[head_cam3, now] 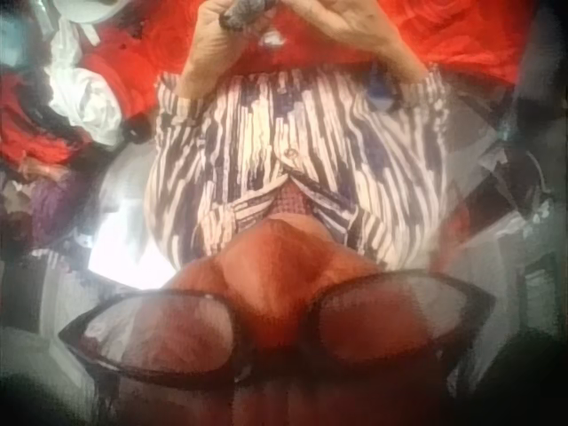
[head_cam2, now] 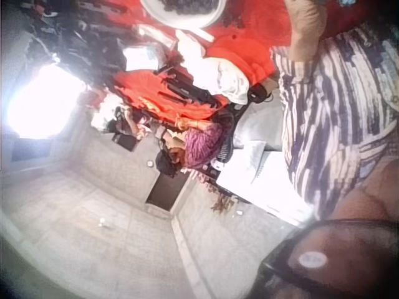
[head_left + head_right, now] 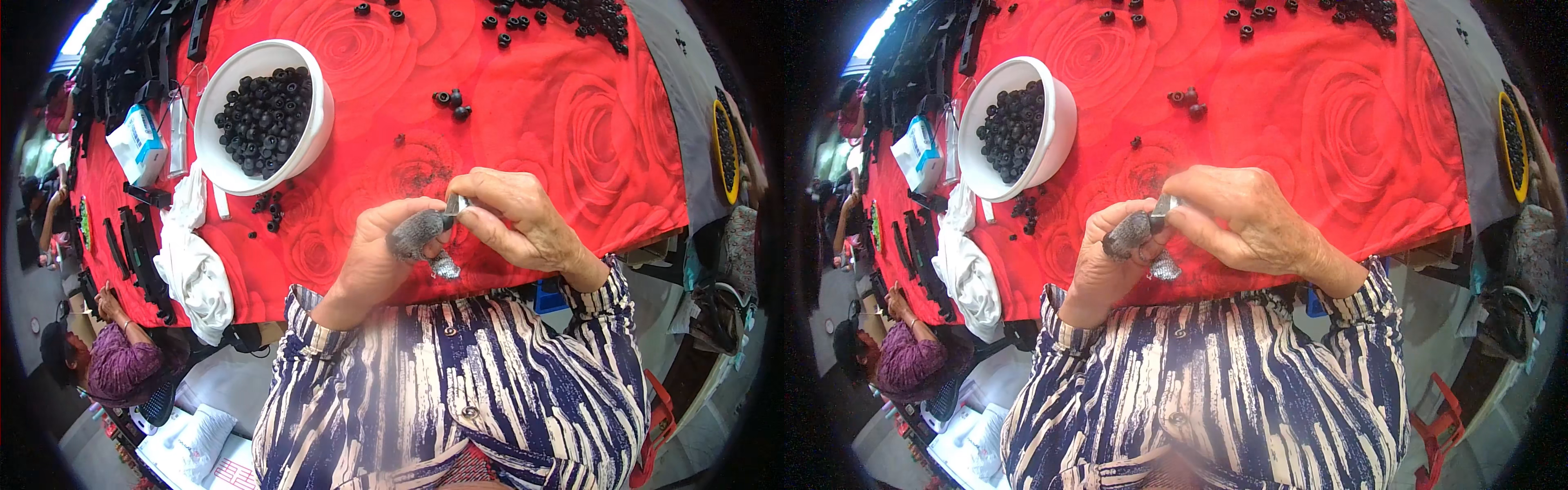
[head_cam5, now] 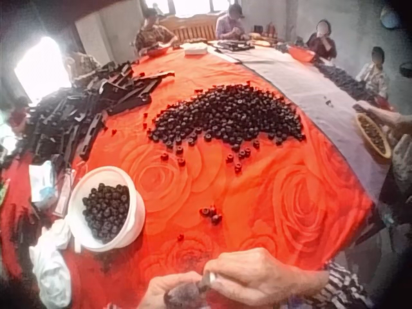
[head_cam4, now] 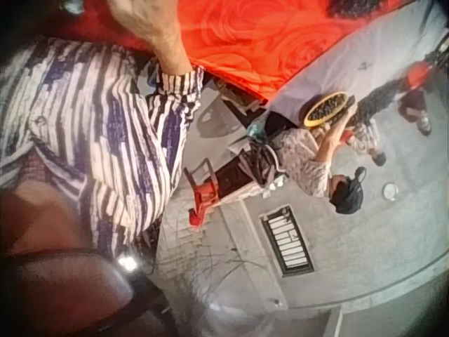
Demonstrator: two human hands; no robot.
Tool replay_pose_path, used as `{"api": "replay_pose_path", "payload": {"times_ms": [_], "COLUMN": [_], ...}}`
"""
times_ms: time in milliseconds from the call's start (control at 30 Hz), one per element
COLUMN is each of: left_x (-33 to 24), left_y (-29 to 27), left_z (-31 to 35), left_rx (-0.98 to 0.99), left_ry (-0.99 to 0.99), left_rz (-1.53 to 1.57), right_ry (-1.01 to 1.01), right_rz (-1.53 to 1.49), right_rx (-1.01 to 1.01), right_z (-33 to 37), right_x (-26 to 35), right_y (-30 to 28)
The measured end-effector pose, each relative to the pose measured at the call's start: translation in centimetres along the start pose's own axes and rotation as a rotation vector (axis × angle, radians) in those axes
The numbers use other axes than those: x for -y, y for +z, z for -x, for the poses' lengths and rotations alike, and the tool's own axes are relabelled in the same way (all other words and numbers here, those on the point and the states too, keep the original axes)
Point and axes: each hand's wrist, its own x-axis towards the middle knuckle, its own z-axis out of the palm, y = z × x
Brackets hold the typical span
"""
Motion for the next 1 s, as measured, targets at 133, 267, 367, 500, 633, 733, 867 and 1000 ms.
{"api": "replay_pose_path", "payload": {"times_ms": [133,267,367,500,633,733,867,1000], "left_x": [0.2,0.2,0.4,0.0,-0.4,-0.2,-0.1,0.1], "left_y": [0.1,0.4,0.2,-0.6,-0.5,0.1,0.5,0.1], "left_z": [-0.2,-0.4,-0.5,-1.3,-1.3,-0.8,-0.8,-0.9], "left_rx": [-0.042,-0.064,-0.038,-0.123,-0.052,-0.118,-0.093,-0.071], "left_ry": [-0.028,-0.094,-0.094,-0.084,-0.001,-0.053,-0.055,-0.052], "left_rz": [-0.042,-0.034,0.025,-0.023,-0.070,0.002,-0.010,-0.053], "right_ry": [-0.059,-0.012,-0.046,-0.119,-0.071,-0.056,-0.032,0.011], "right_rz": [0.001,0.020,0.015,0.068,0.021,0.044,0.041,0.025], "right_rx": [0.002,0.031,0.030,0.100,-0.040,-0.110,-0.127,-0.083], "right_z": [0.0,0.0,0.1,0.7,0.4,0.3,0.3,0.4], "right_x": [-0.7,-0.7,-0.9,-0.7,-0.5,-0.6,-0.6,-0.7], "right_y": [-0.1,-0.5,-0.5,0.1,-0.4,-0.2,0.0,0.0]}}
